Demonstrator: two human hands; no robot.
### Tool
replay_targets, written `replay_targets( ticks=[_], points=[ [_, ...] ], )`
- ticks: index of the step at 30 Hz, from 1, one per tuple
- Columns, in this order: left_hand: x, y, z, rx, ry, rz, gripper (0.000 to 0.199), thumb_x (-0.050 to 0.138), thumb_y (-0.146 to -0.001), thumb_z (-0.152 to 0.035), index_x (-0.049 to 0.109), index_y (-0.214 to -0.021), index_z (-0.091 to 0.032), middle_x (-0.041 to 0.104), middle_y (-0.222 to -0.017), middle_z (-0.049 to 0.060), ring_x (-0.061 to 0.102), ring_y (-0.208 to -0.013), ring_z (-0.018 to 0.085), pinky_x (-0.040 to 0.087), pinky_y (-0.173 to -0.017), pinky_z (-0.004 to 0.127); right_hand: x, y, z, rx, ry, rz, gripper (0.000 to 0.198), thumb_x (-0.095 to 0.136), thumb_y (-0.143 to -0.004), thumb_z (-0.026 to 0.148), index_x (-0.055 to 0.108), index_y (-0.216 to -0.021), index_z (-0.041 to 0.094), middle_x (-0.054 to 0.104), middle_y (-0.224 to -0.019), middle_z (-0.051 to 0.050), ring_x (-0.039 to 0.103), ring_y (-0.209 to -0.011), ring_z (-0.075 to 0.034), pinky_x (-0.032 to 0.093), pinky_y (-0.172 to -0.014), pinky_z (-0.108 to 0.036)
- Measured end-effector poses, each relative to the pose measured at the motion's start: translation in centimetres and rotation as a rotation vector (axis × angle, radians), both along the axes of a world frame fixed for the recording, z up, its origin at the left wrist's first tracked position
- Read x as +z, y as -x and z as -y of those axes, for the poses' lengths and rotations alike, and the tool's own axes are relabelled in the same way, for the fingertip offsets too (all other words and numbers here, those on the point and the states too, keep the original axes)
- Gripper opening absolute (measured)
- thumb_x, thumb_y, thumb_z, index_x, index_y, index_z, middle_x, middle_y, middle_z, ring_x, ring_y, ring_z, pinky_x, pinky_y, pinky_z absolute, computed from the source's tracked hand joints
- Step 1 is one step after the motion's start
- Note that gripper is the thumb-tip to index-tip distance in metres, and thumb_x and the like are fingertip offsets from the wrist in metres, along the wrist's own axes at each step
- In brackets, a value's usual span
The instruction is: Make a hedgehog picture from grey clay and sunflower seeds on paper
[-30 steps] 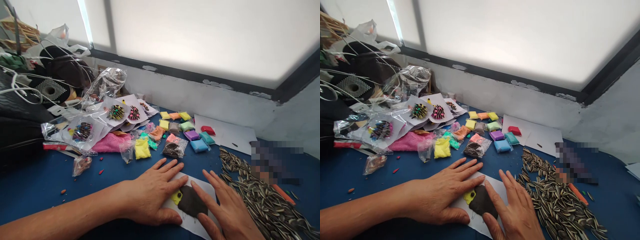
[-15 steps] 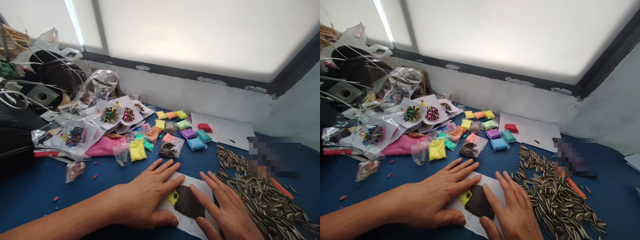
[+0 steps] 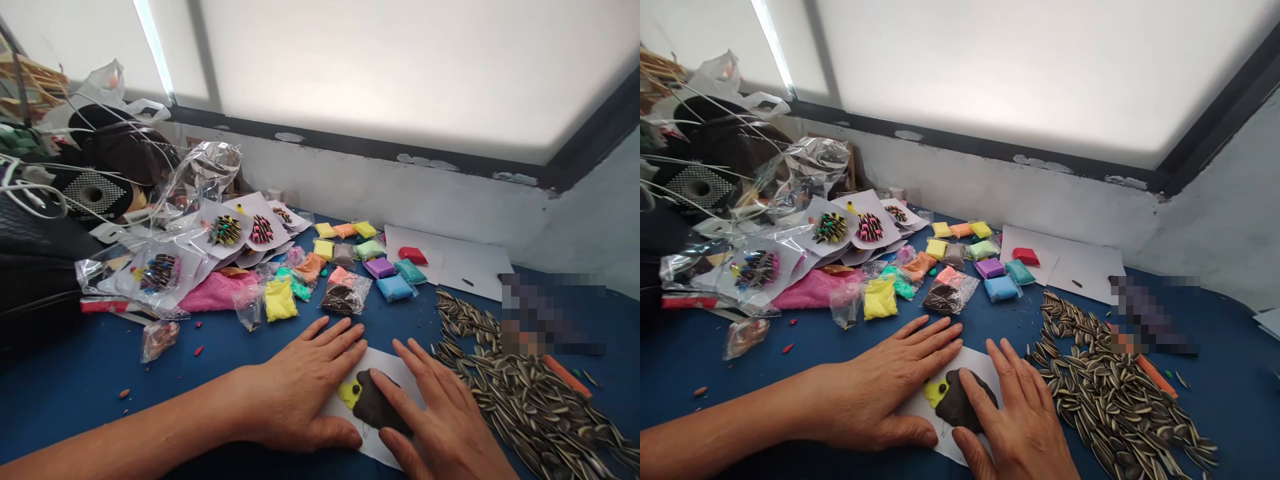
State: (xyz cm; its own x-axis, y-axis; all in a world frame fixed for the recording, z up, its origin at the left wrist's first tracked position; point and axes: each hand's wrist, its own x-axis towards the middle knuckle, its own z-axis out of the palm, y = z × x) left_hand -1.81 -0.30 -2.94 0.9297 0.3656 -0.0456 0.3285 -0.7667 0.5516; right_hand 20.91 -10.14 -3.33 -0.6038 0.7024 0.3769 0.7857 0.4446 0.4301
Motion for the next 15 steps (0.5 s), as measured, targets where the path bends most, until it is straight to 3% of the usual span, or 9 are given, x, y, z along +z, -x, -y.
replay_targets(
  ticks=[15],
  points=[
    [-0.32,-0.04,-0.05,0.002,-0.001,0.011,0.09,0.051,-0.092,-0.067,0.023,-0.156,-0.01,0.009,-0.163,0.013,0.004,-0.152,0.029,-0.001,-0.123,0.047,-0.37,0.16,-0.12,0.021,-0.006,-0.053,0.038,0.052,-0.09,0.04,0.075,-0.111,0.019,0.066,-0.124,-0.025,0.066,-0.114,-0.036,0.06,-0.077,-0.047]
  ],
)
